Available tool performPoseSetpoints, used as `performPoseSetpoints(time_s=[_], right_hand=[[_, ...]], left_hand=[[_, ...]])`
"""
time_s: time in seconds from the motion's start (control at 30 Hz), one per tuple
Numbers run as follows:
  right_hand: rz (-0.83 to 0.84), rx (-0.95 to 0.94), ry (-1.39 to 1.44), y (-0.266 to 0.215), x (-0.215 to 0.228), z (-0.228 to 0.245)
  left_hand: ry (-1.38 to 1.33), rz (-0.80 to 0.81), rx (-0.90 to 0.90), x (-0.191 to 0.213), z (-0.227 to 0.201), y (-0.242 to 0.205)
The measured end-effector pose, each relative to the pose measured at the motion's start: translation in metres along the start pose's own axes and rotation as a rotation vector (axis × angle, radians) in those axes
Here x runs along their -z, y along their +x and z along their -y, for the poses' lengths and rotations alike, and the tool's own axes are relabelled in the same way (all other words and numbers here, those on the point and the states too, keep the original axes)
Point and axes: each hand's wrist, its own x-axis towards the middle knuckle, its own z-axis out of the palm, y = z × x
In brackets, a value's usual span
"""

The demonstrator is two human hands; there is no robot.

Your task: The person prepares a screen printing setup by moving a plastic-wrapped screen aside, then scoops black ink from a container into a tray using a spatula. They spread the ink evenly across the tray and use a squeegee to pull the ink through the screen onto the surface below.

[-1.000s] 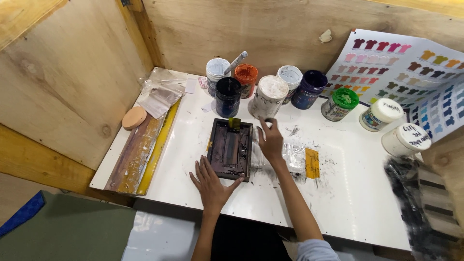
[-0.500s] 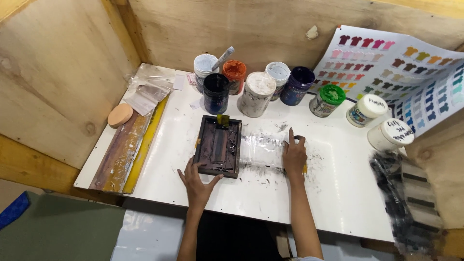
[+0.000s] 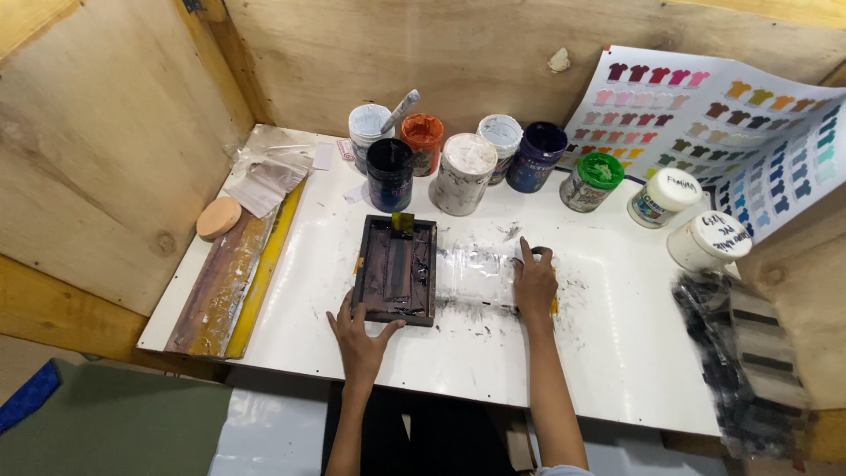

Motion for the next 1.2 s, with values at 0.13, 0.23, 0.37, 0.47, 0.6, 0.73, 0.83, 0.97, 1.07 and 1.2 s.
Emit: performPoseSetpoints(time_s=[0.13, 0.23, 0.37, 0.47, 0.6, 0.73, 0.83, 0.97, 1.07, 1.2], right_hand=[[0.01, -0.02, 0.007, -0.001, 0.002, 0.001], [0.018, -0.026, 0.011, 0.002, -0.001, -0.001], [-0.005, -0.005, 0.021, 0.004, -0.005, -0.003], [0.008, -0.019, 0.009, 0.006, -0.005, -0.003], [-0.01, -0.013, 0.018, 0.004, -0.003, -0.001], [0.0, -0.039, 0.007, 0.005, -0.008, -0.003], [0.002, -0.037, -0.021, 0.006, -0.009, -0.005], [-0.022, -0.028, 0.042, 0.006, -0.004, -0.005], [-0.038, -0.06, 0.138, 0.007, -0.003, -0.006], [-0.051, -0.157, 0.306, 0.007, -0.004, -0.01]], left_hand=[[-0.057, -0.015, 0.022, 0.002, 0.002, -0.007], [-0.132, -0.048, 0.013, 0.016, -0.018, -0.005], [-0.196, -0.143, -0.079, 0.016, -0.016, -0.008], [-0.207, -0.173, -0.095, 0.016, -0.016, -0.008], [-0.248, -0.184, -0.073, 0.021, -0.02, -0.008], [-0.253, -0.201, -0.049, 0.023, -0.02, -0.008], [-0.288, -0.25, 0.022, 0.025, -0.019, -0.008], [-0.44, -0.317, 0.1, 0.024, -0.017, -0.009], [-0.542, -0.349, 0.093, 0.024, -0.013, -0.012], [-0.714, -0.445, 0.079, 0.016, 0.003, -0.013]])
